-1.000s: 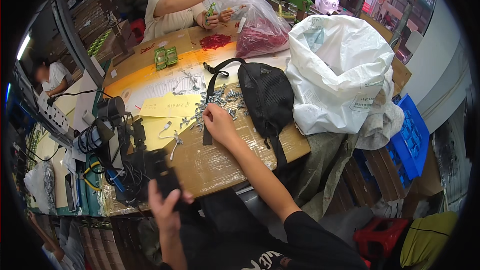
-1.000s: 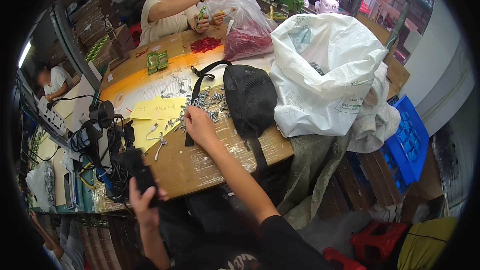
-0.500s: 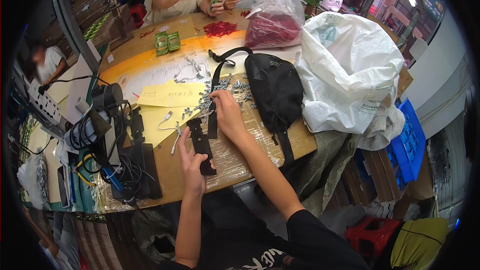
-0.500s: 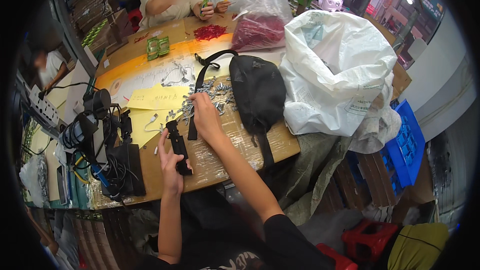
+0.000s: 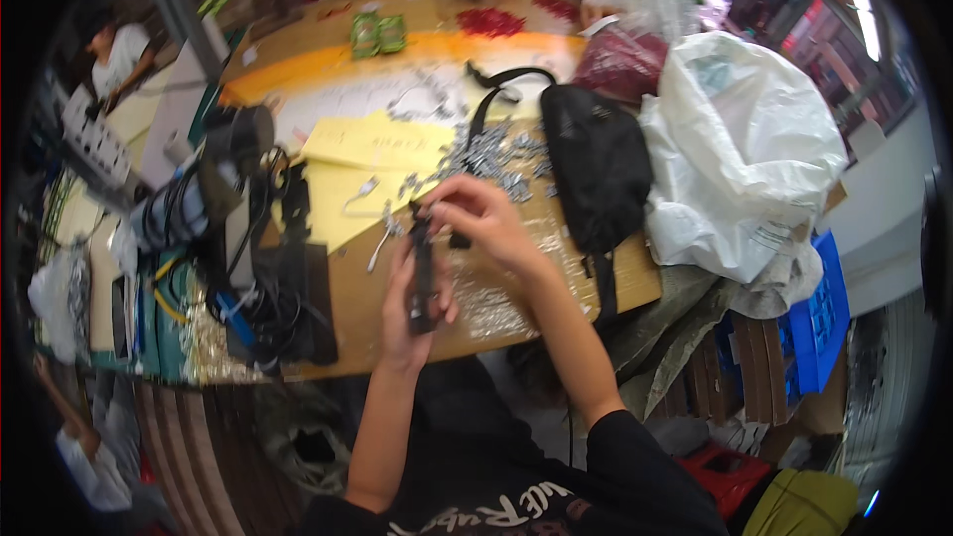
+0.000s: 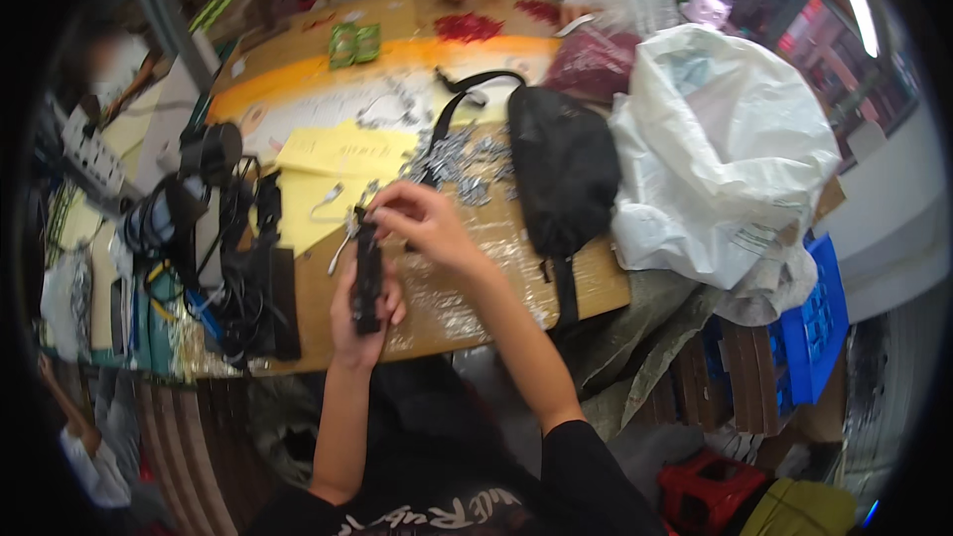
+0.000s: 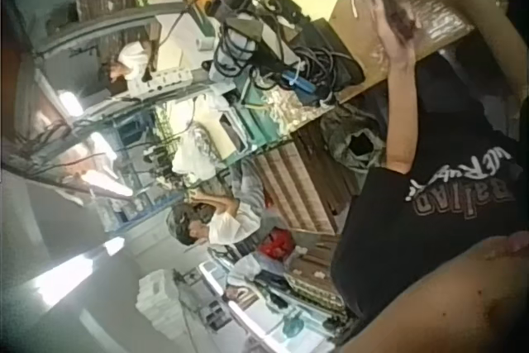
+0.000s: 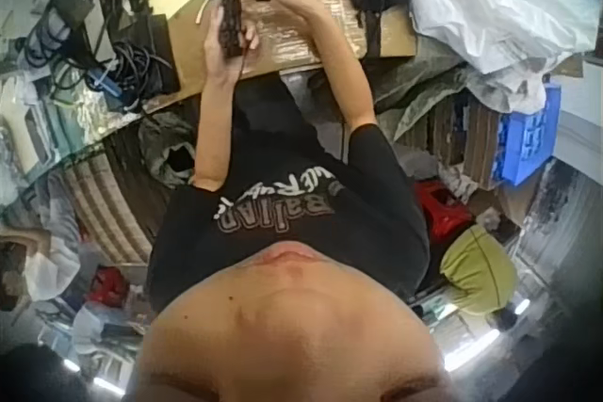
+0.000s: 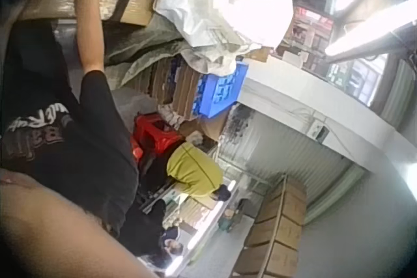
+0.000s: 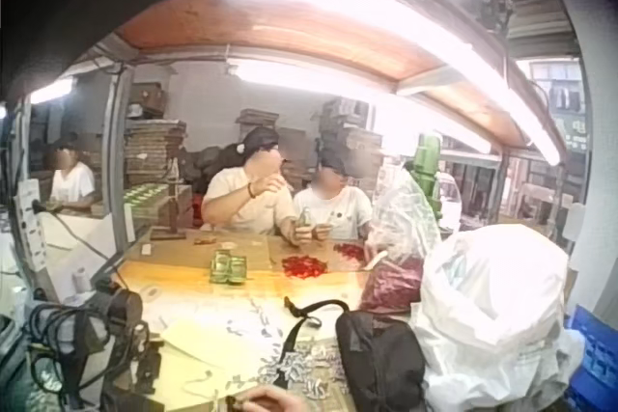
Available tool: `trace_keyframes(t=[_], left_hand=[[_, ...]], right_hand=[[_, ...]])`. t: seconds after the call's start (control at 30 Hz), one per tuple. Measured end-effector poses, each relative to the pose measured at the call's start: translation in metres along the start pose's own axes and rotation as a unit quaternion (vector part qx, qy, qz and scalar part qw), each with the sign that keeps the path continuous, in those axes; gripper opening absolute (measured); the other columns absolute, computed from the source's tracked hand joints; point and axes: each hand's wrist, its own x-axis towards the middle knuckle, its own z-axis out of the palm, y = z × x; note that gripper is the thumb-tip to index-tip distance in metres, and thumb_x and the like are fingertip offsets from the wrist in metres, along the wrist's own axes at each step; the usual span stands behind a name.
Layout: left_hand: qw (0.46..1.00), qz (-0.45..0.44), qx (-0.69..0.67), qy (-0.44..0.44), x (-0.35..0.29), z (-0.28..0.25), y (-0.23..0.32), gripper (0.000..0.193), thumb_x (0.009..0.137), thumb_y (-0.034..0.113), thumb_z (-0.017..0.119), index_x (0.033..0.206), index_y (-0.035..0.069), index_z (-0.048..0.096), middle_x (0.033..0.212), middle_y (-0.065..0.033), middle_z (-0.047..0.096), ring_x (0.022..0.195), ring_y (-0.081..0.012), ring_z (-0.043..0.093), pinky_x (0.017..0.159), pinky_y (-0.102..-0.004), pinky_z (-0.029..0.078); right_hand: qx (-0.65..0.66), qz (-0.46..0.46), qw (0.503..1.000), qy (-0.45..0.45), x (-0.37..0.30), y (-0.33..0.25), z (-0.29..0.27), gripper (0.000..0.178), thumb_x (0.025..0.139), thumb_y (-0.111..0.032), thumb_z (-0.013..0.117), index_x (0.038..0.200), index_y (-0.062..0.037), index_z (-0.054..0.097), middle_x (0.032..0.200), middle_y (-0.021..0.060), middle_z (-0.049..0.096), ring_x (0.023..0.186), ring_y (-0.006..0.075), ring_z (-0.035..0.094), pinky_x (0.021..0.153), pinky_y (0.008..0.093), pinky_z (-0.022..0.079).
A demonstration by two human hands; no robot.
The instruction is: The recorder is assembling small black plastic housing components by inserting small metallic fasteners or pins.
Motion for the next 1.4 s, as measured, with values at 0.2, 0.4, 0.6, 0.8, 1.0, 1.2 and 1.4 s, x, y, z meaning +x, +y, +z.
trace_keyframes(t=[0.2, 0.4, 0.6, 0.8, 1.0, 1.2, 1.4], left_hand=[[0.998, -0.03, -0.006, -0.058, -0.006, -0.006, -0.003, 0.039, 0.088, 0.031, 0.042, 0.116, 0.004, 0.037, 0.09, -0.0113, 0.055, 0.063, -0.0156, 0.053, 0.057, -0.0256, 0.044], [0.998, -0.048, 0.012, -0.04, -0.008, -0.003, 0.002, 0.028, 0.082, 0.019, 0.045, 0.104, 0.002, 0.041, 0.083, -0.0129, 0.056, 0.058, -0.0155, 0.051, 0.055, -0.0245, 0.042], [0.996, -0.03, 0.065, -0.062, -0.01, 0.0, 0.0, 0.028, 0.082, 0.017, 0.047, 0.104, 0.002, 0.041, 0.08, -0.012, 0.055, 0.057, -0.014, 0.05, 0.054, -0.0232, 0.041], [0.989, -0.023, 0.122, -0.075, -0.01, 0.002, -0.005, 0.028, 0.081, 0.016, 0.049, 0.104, 0.001, 0.042, 0.079, -0.0108, 0.055, 0.057, -0.0119, 0.049, 0.054, -0.0226, 0.04], [0.986, -0.015, 0.143, -0.08, -0.009, 0.001, -0.005, 0.024, 0.082, 0.013, 0.049, 0.101, 0.001, 0.043, 0.077, -0.0094, 0.055, 0.057, -0.0108, 0.048, 0.053, -0.0222, 0.04], [0.986, -0.015, 0.149, -0.071, -0.008, 0.001, -0.007, 0.018, 0.082, 0.012, 0.05, 0.095, 0.001, 0.043, 0.074, -0.0088, 0.055, 0.055, -0.0105, 0.048, 0.051, -0.0221, 0.039], [0.981, 0.005, 0.185, -0.052, -0.007, 0.002, -0.008, 0.014, 0.083, 0.011, 0.05, 0.091, 0.001, 0.044, 0.07, -0.0081, 0.055, 0.052, -0.0101, 0.048, 0.049, -0.0219, 0.039]], right_hand=[[0.004, -0.004, 1.0, 0.004, -0.001, -0.011, 0.002, 0.013, 0.079, -0.001, 0.055, 0.091, 0.0018, 0.057, 0.093, 0.0087, 0.056, 0.073, 0.0126, 0.055, 0.067, 0.0244, 0.046], [0.009, 0.005, 1.0, 0.002, -0.003, -0.011, 0.004, 0.012, 0.078, -0.003, 0.058, 0.09, 0.0003, 0.058, 0.08, 0.005, 0.059, 0.069, 0.009, 0.055, 0.064, 0.0215, 0.044], [-0.052, -0.001, 0.997, 0.049, -0.005, -0.013, 0.005, 0.009, 0.077, -0.002, 0.059, 0.086, -0.0003, 0.058, 0.084, 0.0028, 0.058, 0.073, 0.0082, 0.054, 0.066, 0.0203, 0.043], [-0.027, -0.017, 0.999, -0.03, -0.006, -0.014, 0.0, 0.01, 0.074, -0.002, 0.06, 0.083, -0.0013, 0.056, 0.09, 0.0045, 0.054, 0.083, 0.0095, 0.051, 0.071, 0.022, 0.042], [-0.005, 0.006, 0.998, -0.06, -0.006, -0.016, -0.003, 0.011, 0.071, -0.005, 0.059, 0.079, -0.0025, 0.052, 0.09, 0.0069, 0.051, 0.084, 0.0125, 0.047, 0.077, 0.0248, 0.037], [-0.021, -0.001, 0.998, -0.058, -0.007, -0.018, -0.003, 0.011, 0.07, -0.004, 0.059, 0.079, -0.003, 0.051, 0.09, 0.0069, 0.051, 0.084, 0.0124, 0.047, 0.076, 0.0246, 0.037], [-0.034, -0.001, 0.998, -0.049, -0.006, -0.019, -0.002, 0.012, 0.071, -0.002, 0.06, 0.08, -0.0026, 0.052, 0.09, 0.0062, 0.051, 0.084, 0.012, 0.049, 0.077, 0.0245, 0.038]])
